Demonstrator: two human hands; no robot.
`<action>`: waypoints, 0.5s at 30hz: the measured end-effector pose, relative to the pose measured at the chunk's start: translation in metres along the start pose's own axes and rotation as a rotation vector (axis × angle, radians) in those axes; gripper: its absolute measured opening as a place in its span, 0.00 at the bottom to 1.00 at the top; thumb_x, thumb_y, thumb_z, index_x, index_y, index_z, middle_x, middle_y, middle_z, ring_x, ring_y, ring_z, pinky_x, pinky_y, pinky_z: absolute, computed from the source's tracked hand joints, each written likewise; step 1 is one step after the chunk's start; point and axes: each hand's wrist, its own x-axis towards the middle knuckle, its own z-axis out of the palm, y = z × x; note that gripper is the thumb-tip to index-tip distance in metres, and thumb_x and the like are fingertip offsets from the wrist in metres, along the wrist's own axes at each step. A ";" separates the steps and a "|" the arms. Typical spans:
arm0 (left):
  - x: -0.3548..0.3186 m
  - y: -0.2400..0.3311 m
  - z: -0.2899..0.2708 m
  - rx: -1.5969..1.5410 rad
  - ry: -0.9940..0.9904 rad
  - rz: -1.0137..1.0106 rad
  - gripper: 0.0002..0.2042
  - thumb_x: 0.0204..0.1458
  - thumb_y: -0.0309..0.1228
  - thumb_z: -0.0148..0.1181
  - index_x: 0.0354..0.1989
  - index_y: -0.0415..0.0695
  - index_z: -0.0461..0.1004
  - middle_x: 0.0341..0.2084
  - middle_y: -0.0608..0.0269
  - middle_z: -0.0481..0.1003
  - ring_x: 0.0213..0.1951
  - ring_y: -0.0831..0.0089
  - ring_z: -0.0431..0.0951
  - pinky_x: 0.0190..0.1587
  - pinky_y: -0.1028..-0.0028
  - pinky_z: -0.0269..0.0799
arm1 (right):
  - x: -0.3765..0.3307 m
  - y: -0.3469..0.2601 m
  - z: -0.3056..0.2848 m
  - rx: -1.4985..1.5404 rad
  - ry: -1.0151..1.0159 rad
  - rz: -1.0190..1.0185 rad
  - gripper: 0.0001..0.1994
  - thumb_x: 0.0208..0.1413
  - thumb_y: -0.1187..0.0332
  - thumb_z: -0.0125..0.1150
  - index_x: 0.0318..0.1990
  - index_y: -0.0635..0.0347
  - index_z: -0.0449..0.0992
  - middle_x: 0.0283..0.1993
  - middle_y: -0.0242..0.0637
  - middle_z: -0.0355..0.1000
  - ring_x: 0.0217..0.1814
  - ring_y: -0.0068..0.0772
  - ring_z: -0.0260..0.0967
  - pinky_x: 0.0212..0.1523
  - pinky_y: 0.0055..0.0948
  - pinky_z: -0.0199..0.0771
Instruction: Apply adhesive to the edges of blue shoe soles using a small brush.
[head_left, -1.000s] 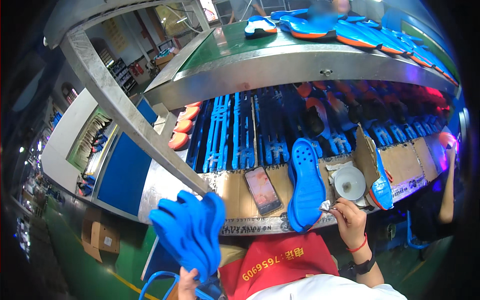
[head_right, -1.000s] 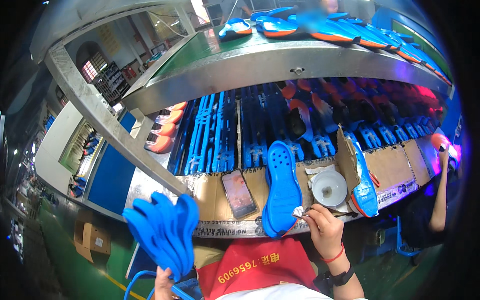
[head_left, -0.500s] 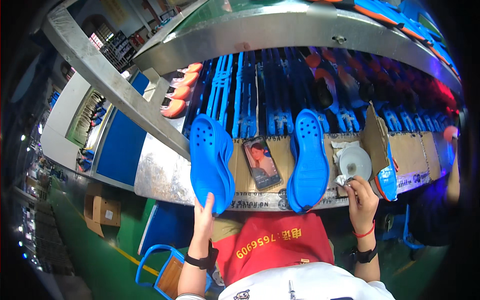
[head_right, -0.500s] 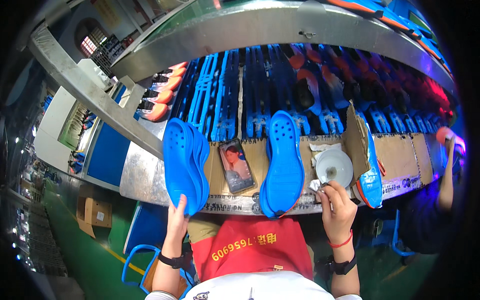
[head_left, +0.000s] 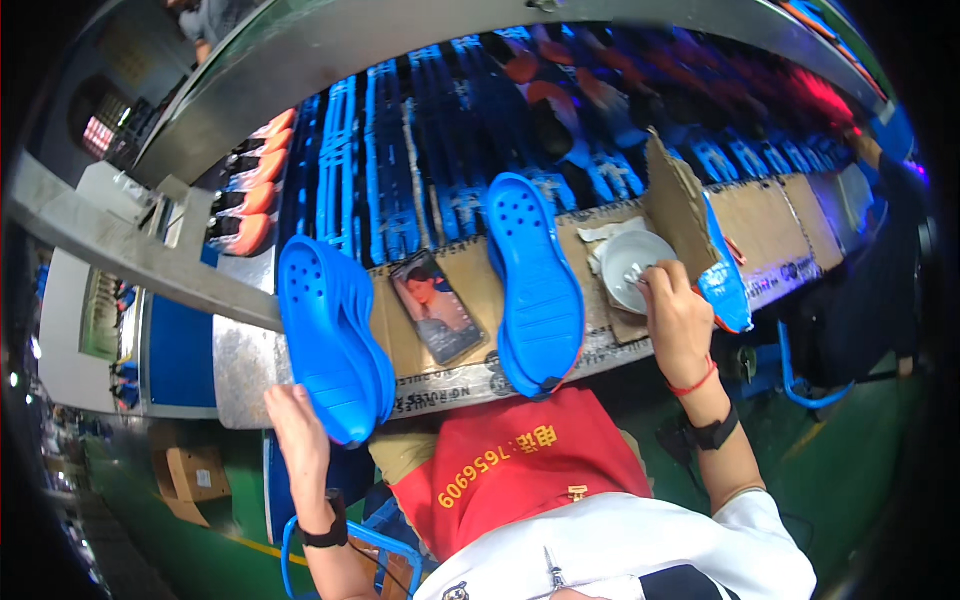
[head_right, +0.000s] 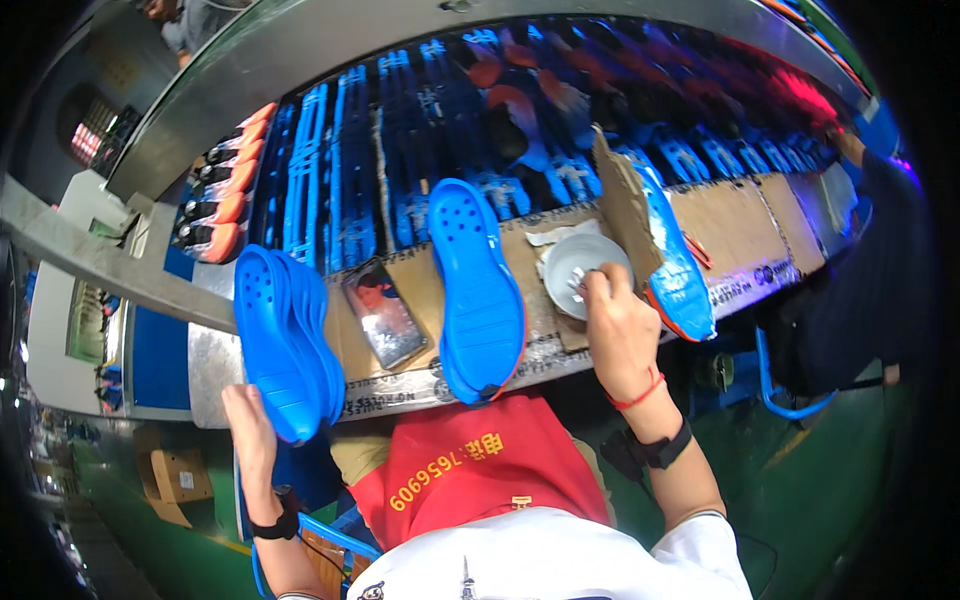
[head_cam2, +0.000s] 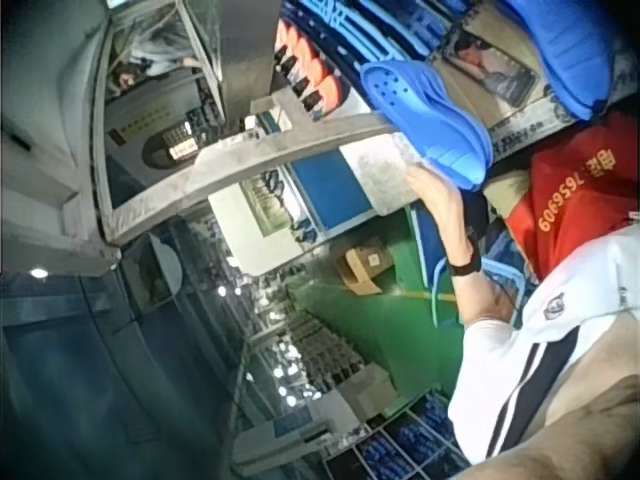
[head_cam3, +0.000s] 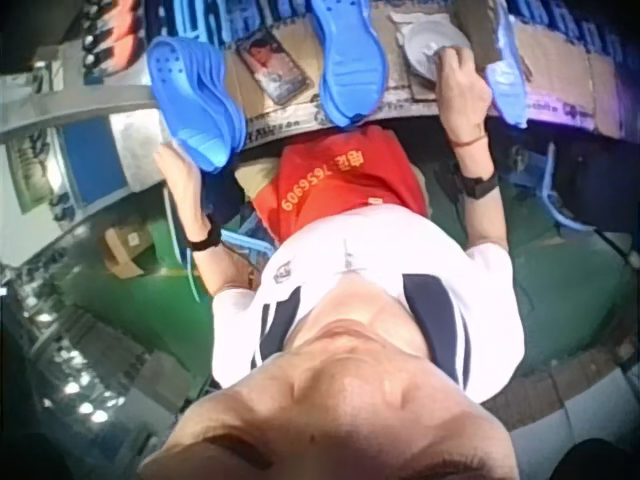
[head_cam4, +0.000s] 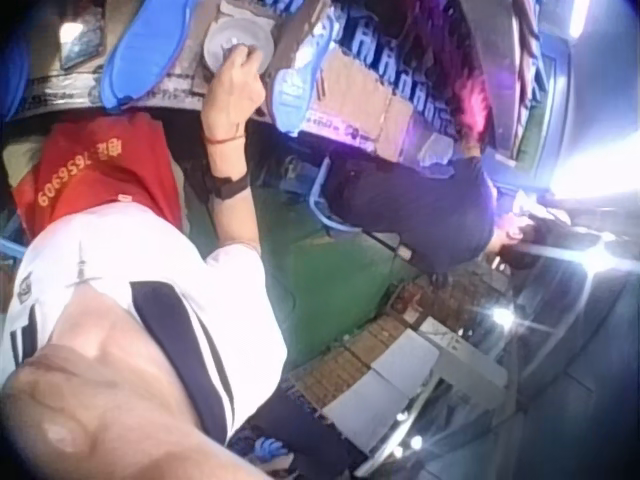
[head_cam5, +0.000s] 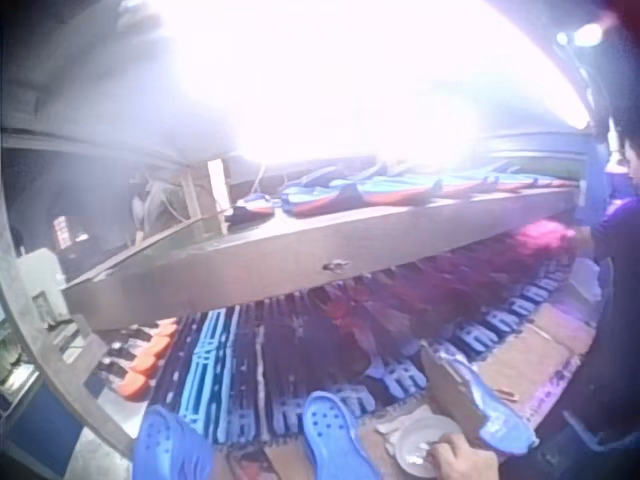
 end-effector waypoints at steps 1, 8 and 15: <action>0.004 0.020 -0.016 -0.062 -0.059 -0.197 0.09 0.65 0.30 0.42 0.38 0.35 0.61 0.35 0.44 0.65 0.38 0.50 0.68 0.46 0.59 0.63 | 0.001 0.003 0.005 0.010 -0.018 -0.014 0.05 0.50 0.73 0.60 0.34 0.58 0.71 0.39 0.38 0.70 0.23 0.41 0.72 0.23 0.34 0.70; 0.001 0.028 -0.030 -0.947 0.039 -0.251 0.12 0.65 0.30 0.43 0.53 0.38 0.63 0.44 0.56 0.72 0.44 0.67 0.73 0.49 0.69 0.69 | 0.004 0.011 0.017 0.026 -0.106 -0.015 0.05 0.52 0.69 0.61 0.33 0.58 0.72 0.38 0.38 0.71 0.25 0.41 0.74 0.25 0.34 0.73; -0.025 0.097 -0.007 -1.739 -0.483 -0.337 0.38 0.42 0.18 0.66 0.63 0.38 0.54 0.55 0.53 0.66 0.57 0.61 0.68 0.58 0.62 0.66 | 0.008 0.011 0.007 0.053 -0.138 -0.065 0.04 0.50 0.69 0.62 0.30 0.57 0.73 0.35 0.37 0.71 0.26 0.41 0.74 0.25 0.34 0.72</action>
